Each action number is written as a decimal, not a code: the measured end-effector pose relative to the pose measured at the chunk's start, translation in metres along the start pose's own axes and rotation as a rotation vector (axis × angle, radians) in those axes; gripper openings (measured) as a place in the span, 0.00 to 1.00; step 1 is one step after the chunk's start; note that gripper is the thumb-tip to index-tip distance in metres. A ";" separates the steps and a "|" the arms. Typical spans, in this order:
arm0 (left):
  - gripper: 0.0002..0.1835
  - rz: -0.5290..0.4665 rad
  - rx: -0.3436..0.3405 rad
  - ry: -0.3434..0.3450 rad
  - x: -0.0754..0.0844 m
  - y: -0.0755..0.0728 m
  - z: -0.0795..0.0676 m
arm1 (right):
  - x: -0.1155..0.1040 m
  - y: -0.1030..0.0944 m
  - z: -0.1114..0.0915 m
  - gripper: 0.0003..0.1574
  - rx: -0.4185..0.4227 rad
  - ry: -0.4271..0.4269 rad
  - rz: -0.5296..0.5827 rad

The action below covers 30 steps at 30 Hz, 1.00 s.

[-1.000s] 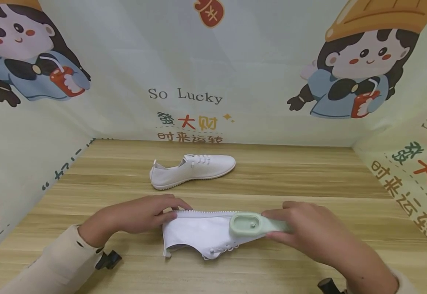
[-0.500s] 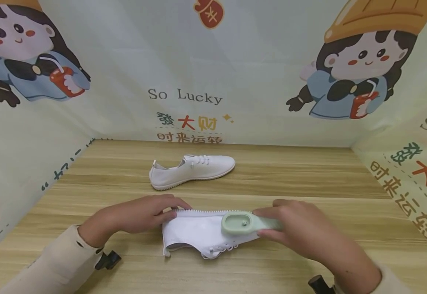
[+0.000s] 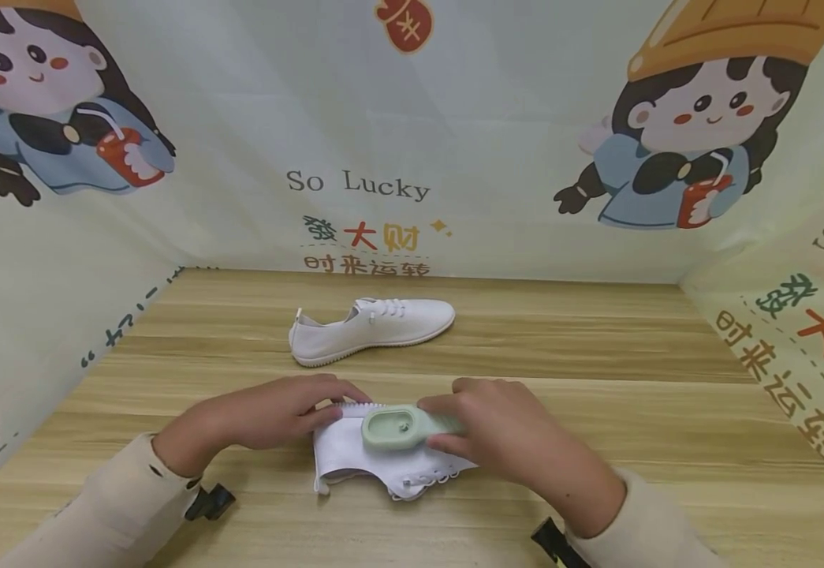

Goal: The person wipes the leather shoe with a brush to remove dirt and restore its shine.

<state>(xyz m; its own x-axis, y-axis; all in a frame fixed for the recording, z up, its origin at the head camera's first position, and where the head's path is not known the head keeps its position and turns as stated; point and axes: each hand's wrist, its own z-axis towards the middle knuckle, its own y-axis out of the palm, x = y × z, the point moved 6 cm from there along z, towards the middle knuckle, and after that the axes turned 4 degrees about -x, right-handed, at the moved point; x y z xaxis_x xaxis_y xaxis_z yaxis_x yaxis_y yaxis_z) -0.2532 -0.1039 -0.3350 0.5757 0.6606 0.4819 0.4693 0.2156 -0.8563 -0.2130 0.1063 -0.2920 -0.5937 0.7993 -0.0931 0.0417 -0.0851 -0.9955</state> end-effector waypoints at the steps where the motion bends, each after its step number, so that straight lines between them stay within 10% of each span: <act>1: 0.16 -0.003 0.000 0.001 0.000 0.000 0.000 | -0.003 0.001 0.002 0.24 0.004 -0.013 -0.008; 10: 0.16 -0.004 -0.008 0.007 0.001 0.000 0.003 | -0.006 0.000 0.004 0.25 0.021 -0.041 -0.034; 30: 0.16 0.008 -0.011 -0.015 0.000 0.000 0.002 | 0.050 -0.024 -0.061 0.30 -0.012 0.121 0.029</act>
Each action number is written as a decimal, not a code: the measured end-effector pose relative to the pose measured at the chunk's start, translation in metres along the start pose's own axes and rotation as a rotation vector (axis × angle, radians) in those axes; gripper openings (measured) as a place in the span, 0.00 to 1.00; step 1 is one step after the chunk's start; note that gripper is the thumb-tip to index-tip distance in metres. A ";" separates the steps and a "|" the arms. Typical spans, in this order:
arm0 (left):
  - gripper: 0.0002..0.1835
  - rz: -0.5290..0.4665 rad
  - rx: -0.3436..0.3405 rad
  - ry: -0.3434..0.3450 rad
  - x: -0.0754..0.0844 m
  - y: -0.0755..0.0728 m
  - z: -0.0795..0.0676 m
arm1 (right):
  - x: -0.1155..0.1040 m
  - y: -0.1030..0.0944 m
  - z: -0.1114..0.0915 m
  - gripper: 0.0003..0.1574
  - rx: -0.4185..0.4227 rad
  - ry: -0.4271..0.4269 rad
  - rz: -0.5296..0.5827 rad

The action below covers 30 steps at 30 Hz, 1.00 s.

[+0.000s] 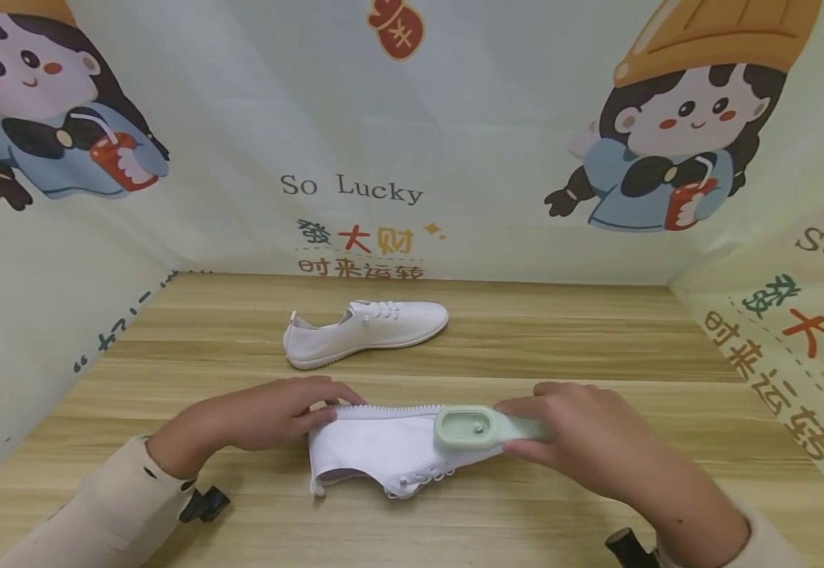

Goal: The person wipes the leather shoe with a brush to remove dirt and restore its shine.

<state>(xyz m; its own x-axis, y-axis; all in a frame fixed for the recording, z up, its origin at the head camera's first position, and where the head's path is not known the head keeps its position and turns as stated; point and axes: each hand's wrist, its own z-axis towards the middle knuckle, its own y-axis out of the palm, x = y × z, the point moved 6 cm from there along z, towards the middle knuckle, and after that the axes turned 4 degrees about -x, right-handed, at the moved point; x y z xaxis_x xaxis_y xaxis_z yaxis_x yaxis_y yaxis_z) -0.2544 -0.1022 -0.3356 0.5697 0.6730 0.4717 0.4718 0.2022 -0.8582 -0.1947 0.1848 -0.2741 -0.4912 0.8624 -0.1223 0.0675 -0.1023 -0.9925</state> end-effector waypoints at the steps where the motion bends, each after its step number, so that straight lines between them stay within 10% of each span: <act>1: 0.16 -0.004 0.000 -0.004 -0.001 0.000 0.000 | 0.001 -0.001 0.000 0.32 -0.009 0.010 0.006; 30: 0.16 -0.011 0.001 0.008 -0.002 0.000 -0.001 | -0.066 0.027 0.060 0.25 0.052 -0.165 -0.031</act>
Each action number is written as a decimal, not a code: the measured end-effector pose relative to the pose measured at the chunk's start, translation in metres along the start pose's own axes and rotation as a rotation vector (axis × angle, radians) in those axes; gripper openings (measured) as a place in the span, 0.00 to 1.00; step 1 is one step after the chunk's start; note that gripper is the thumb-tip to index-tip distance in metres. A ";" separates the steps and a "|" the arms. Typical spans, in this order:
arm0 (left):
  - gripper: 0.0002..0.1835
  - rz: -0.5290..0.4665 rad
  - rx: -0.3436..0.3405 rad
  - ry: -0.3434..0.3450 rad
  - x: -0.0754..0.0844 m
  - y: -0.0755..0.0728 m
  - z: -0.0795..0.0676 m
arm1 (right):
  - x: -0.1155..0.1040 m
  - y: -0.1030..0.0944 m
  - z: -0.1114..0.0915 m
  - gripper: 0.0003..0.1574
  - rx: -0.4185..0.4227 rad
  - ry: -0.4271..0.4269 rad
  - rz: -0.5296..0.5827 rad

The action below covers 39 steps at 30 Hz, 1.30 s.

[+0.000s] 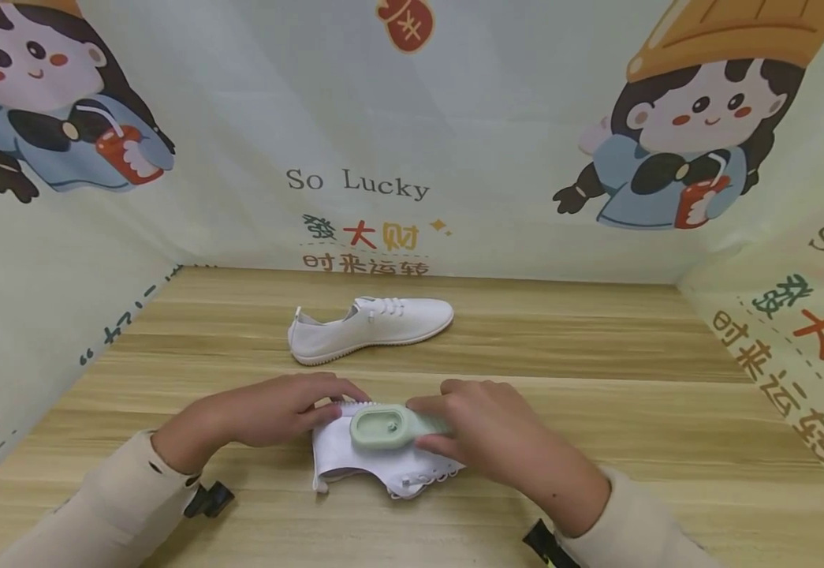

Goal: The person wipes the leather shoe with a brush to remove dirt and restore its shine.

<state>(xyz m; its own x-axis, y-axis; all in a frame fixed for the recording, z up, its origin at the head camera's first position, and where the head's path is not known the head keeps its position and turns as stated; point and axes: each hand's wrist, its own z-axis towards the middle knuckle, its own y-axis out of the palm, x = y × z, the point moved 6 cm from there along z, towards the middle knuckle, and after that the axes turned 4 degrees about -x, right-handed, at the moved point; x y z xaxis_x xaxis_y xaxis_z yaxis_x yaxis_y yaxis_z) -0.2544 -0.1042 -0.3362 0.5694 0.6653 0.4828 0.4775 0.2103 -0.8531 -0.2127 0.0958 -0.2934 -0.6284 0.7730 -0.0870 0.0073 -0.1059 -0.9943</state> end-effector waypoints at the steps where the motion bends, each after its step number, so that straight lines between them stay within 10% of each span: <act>1: 0.16 0.000 0.000 0.000 0.000 0.000 0.000 | 0.000 0.000 0.000 0.25 -0.001 0.004 0.001; 24: 0.17 0.032 0.008 -0.003 0.001 0.000 0.000 | 0.051 -0.026 -0.064 0.24 -0.056 0.133 0.079; 39: 0.16 0.010 0.000 -0.012 0.000 0.000 0.000 | 0.024 -0.009 -0.033 0.23 -0.043 0.068 0.025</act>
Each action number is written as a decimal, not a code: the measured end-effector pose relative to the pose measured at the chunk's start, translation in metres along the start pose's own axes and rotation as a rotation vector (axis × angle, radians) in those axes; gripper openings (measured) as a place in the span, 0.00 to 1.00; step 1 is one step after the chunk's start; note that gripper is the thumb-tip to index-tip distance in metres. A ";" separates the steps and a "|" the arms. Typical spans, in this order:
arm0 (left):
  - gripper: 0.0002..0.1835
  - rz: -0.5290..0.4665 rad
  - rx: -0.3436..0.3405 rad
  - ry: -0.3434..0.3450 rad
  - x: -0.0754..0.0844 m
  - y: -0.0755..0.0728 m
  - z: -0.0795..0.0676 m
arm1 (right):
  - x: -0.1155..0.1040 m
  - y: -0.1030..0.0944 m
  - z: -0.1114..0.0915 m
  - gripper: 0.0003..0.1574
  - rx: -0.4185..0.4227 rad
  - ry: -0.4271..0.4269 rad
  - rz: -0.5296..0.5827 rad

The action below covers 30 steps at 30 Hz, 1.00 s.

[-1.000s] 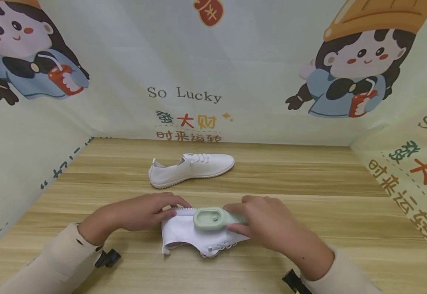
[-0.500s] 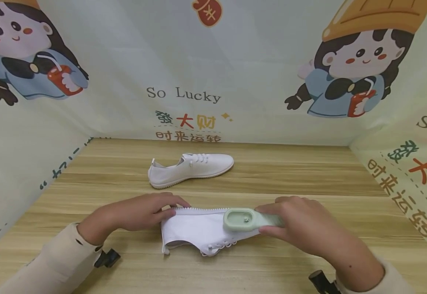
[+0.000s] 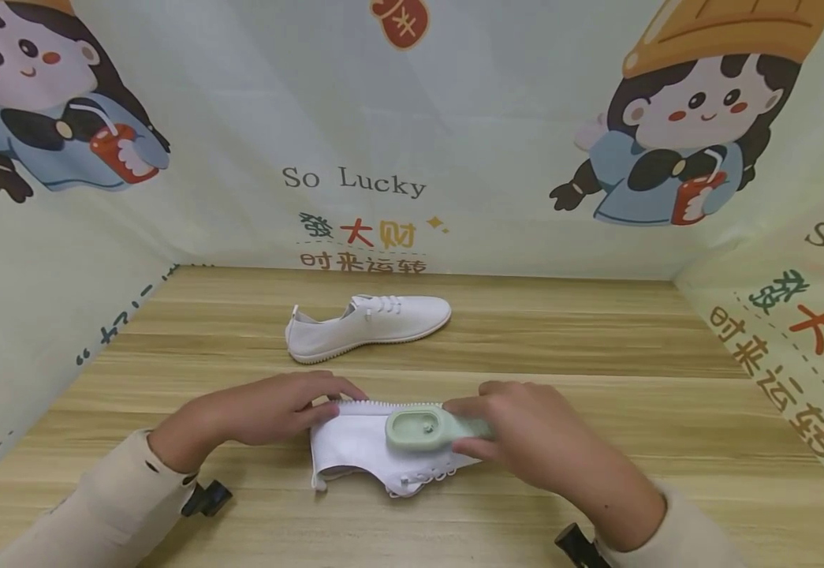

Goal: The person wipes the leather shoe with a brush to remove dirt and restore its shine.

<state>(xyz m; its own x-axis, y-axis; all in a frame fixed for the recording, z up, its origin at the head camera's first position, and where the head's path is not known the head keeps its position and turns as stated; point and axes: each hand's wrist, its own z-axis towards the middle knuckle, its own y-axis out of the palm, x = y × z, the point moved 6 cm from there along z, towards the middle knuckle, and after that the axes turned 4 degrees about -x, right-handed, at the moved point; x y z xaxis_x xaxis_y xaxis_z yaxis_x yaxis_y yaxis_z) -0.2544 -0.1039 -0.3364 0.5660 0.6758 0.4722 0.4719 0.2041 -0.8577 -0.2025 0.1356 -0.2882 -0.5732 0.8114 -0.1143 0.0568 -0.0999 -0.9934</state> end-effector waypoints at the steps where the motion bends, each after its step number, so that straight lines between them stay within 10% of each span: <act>1: 0.16 -0.003 -0.002 -0.001 0.000 0.000 0.000 | -0.003 0.002 0.004 0.23 0.004 -0.006 -0.008; 15: 0.16 -0.016 -0.012 0.008 -0.002 0.003 0.002 | -0.034 0.013 0.030 0.26 0.020 -0.099 -0.063; 30: 0.17 -0.011 -0.007 -0.001 -0.003 0.002 0.001 | 0.009 -0.002 -0.004 0.23 0.006 0.032 0.006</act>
<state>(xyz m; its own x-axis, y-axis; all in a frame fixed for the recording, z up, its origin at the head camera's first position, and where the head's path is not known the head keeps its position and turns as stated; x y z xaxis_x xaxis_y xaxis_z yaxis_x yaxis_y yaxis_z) -0.2561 -0.1048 -0.3398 0.5604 0.6740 0.4812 0.4826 0.2064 -0.8512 -0.2045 0.1457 -0.2869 -0.5462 0.8290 -0.1203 0.0547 -0.1080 -0.9926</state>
